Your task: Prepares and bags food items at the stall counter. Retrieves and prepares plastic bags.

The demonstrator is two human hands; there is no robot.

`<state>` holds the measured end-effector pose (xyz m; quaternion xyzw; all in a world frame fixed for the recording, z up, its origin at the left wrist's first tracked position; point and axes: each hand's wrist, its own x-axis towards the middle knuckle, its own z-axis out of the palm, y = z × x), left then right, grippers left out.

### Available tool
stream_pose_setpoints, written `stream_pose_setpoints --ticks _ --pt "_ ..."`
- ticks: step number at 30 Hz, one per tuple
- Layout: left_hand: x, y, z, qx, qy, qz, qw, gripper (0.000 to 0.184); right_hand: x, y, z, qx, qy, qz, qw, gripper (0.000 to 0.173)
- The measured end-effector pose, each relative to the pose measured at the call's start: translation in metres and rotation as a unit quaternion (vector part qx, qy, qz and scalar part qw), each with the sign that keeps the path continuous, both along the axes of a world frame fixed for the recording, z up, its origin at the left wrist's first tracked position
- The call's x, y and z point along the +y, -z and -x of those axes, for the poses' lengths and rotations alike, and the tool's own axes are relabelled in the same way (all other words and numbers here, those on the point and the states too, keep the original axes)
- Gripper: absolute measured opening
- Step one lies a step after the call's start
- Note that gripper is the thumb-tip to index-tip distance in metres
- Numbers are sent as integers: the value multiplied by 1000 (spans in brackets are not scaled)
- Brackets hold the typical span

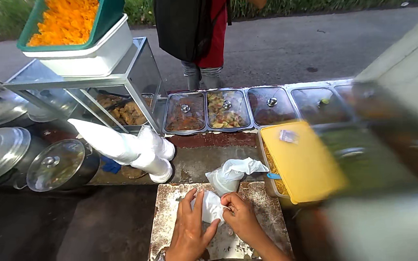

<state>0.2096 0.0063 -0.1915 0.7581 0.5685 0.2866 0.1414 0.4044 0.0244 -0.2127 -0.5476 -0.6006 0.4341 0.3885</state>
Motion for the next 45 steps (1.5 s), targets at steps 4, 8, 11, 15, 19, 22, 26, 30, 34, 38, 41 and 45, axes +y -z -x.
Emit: stream_pose_setpoints --ticks 4,8,11,15,19,22,26,30,34,38,41,45 --pt "16 7 17 -3 68 11 998 27 4 -2 -3 -33 -52 -102 993 20" --pt "10 6 21 -242 72 157 955 17 4 -11 -3 -91 -99 -17 991 45" --pt "0 -5 21 -511 13 263 818 15 6 -13 0 -256 -195 82 943 54" --pt "-4 -27 33 -685 -128 318 642 12 11 7 -16 -295 -169 172 925 30" --pt "-5 -12 42 -409 -112 231 875 17 0 -8 -22 -2 10 177 984 51" --pt "-4 -16 27 -394 -79 216 890 25 -12 -32 3 8 -88 176 980 90" --pt "0 -16 18 -512 -52 230 826 18 -3 -9 13 -161 -108 108 975 32" --pt "2 -16 29 -600 -102 390 691 10 16 -2 -2 -236 -38 17 971 24" --pt "-6 0 45 -523 -57 443 726 22 43 0 -32 -4 -36 210 977 49" --pt "-3 -2 62 -450 -91 302 836 17 77 50 -73 -98 125 230 960 87" --pt "11 -16 66 -422 -77 265 864 36 112 76 -56 -31 221 168 960 87" --pt "32 -11 66 -350 -110 234 901 32 147 94 -23 -26 209 200 957 66"
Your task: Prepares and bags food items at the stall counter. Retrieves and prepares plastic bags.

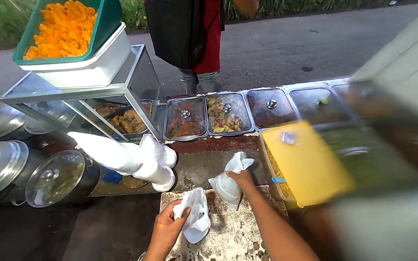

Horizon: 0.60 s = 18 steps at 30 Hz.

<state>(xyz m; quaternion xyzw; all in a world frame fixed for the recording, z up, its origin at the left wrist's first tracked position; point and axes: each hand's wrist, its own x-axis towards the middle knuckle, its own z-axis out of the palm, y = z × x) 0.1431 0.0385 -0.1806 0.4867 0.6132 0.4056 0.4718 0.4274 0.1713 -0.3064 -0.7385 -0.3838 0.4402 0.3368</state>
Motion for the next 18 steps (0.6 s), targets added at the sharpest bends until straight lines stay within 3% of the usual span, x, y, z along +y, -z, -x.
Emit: stream_pose_setpoints --ticks 2,3,6,9,11,15,18 --pt "14 8 5 21 -26 3 999 18 4 -11 8 -69 -20 37 997 46" --pt "20 13 8 21 -37 13 999 20 1 -17 11 -66 -13 30 997 48" --pt "32 26 12 -4 -55 36 998 28 -11 -23 13 25 28 -43 998 60" --pt "42 34 4 -54 -63 50 995 31 -20 -34 19 121 57 -111 985 43" --pt "49 37 -5 -88 -69 59 992 33 -23 -51 23 131 51 -140 980 35" --pt "63 39 -28 -198 -99 109 969 42 -14 -115 31 144 108 -228 957 27" --pt "70 43 -51 -267 -120 141 946 46 -10 -188 39 267 177 -353 879 20"
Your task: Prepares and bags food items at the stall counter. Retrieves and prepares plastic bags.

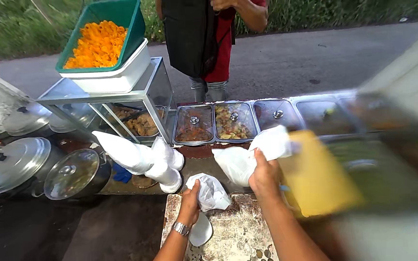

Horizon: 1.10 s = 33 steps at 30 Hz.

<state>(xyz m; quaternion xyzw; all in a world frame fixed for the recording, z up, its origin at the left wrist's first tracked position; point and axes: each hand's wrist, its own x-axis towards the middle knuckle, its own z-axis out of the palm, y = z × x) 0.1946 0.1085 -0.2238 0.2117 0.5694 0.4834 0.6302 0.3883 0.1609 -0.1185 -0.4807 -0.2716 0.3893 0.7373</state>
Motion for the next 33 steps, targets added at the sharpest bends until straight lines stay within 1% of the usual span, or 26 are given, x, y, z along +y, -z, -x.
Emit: stream_pose_setpoints --ticks 2,3,5,6,8,10,11,12,13,15,16,17,18,19,20,21,22,24,26,27,29,31,33 --pt "3 -3 -22 -44 -15 17 999 48 -2 -38 4 74 14 -95 993 18" --pt "5 -7 -33 -79 -22 26 996 49 -5 -52 6 98 10 -131 987 18" --pt "6 -19 -48 -183 -28 30 982 50 -12 -61 11 130 -25 -179 975 19" --pt "6 -27 -50 -243 -34 19 969 50 -15 -56 12 134 -53 -188 972 20" --pt "5 -45 -39 -336 -54 -22 940 48 -24 -30 8 124 -110 -167 972 19" --pt "6 -55 -13 -369 -69 -65 925 47 -36 3 4 86 -165 -99 978 20" --pt "7 -56 1 -369 -60 -78 924 46 -43 19 6 55 -187 -56 979 21" --pt "7 -55 11 -353 -39 -77 932 46 -50 35 9 18 -214 -21 977 24" --pt "7 -56 17 -313 -12 -68 947 44 -56 51 14 -27 -240 7 970 26" --pt "6 -72 15 -175 56 -60 981 41 -67 70 25 -145 -284 83 944 25" --pt "7 -83 10 -98 94 -74 988 38 -71 72 29 -180 -294 115 932 25" --pt "9 -92 7 -29 133 -102 985 37 -74 73 32 -189 -285 130 931 25" --pt "12 -97 7 34 165 -133 977 37 -75 70 32 -176 -259 132 940 24" --pt "16 -99 9 91 176 -159 967 37 -76 64 29 -150 -225 117 956 24" --pt "20 -99 12 127 163 -170 964 37 -75 55 25 -112 -193 86 971 23" --pt "24 -96 17 133 129 -166 969 37 -74 40 20 -73 -166 45 982 22" --pt "29 -90 22 117 86 -146 979 39 -71 20 16 -41 -140 7 989 20" --pt "34 -74 26 18 8 -83 996 46 -61 -27 10 -5 -93 -57 994 15" --pt "33 -59 14 -96 -31 -45 994 50 -47 -70 6 14 -52 -123 991 13" --pt "31 -54 2 -145 -37 -38 988 50 -41 -88 5 20 -36 -154 987 13" --pt "25 -51 -26 -252 -33 -40 966 50 -35 -116 -1 49 -16 -216 975 14" --pt "21 -56 -55 -365 -33 -55 929 51 -38 -136 -4 90 1 -268 959 17" --pt "17 -69 -76 -460 -35 -74 884 51 -44 -135 -6 110 11 -279 954 26"
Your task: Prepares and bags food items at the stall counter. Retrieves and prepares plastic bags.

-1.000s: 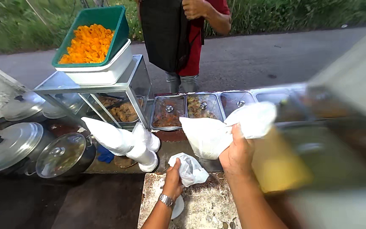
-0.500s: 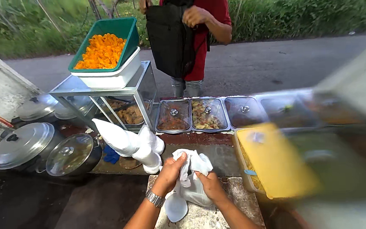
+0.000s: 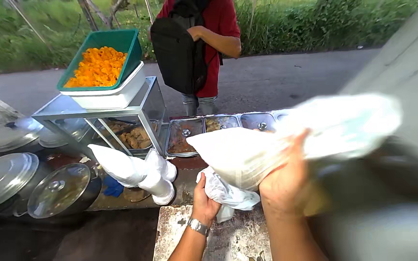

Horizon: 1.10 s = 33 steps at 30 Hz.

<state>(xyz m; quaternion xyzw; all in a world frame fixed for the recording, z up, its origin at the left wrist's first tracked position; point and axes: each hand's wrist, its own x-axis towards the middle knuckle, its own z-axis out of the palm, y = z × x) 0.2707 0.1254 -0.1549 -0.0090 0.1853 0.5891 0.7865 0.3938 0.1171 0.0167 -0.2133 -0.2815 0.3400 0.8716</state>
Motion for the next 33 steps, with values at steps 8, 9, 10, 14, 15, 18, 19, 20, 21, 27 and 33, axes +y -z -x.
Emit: stream_pose_setpoints --ticks 8,9,10,14,15,18,19,20,21,27,33 --pt "-35 10 47 21 25 1 999 46 -29 166 -4 12 -120 240 963 19" --pt "-40 20 52 48 64 17 997 48 -33 183 1 2 -122 271 955 20" --pt "-45 27 54 101 102 28 989 48 -37 198 5 -22 -123 299 946 21" --pt "-38 22 53 572 199 -104 789 39 -43 218 15 -243 -146 354 891 28" --pt "-33 15 56 656 212 -169 705 38 -44 213 18 -304 -152 355 871 26" --pt "-25 -7 56 782 119 -307 529 31 -41 194 22 -395 -149 319 849 23" --pt "-24 -10 56 796 64 -326 506 26 -41 187 19 -405 -152 302 849 23" --pt "-23 -14 57 798 12 -333 502 21 -41 181 15 -425 -155 276 848 24" --pt "-21 -16 58 788 -33 -334 516 19 -41 178 10 -462 -152 236 841 28" --pt "-25 -34 55 525 -6 -263 810 27 -11 155 -11 -692 -179 138 686 29" --pt "-20 -54 53 546 27 -326 772 35 12 144 -13 -731 -227 245 595 31"
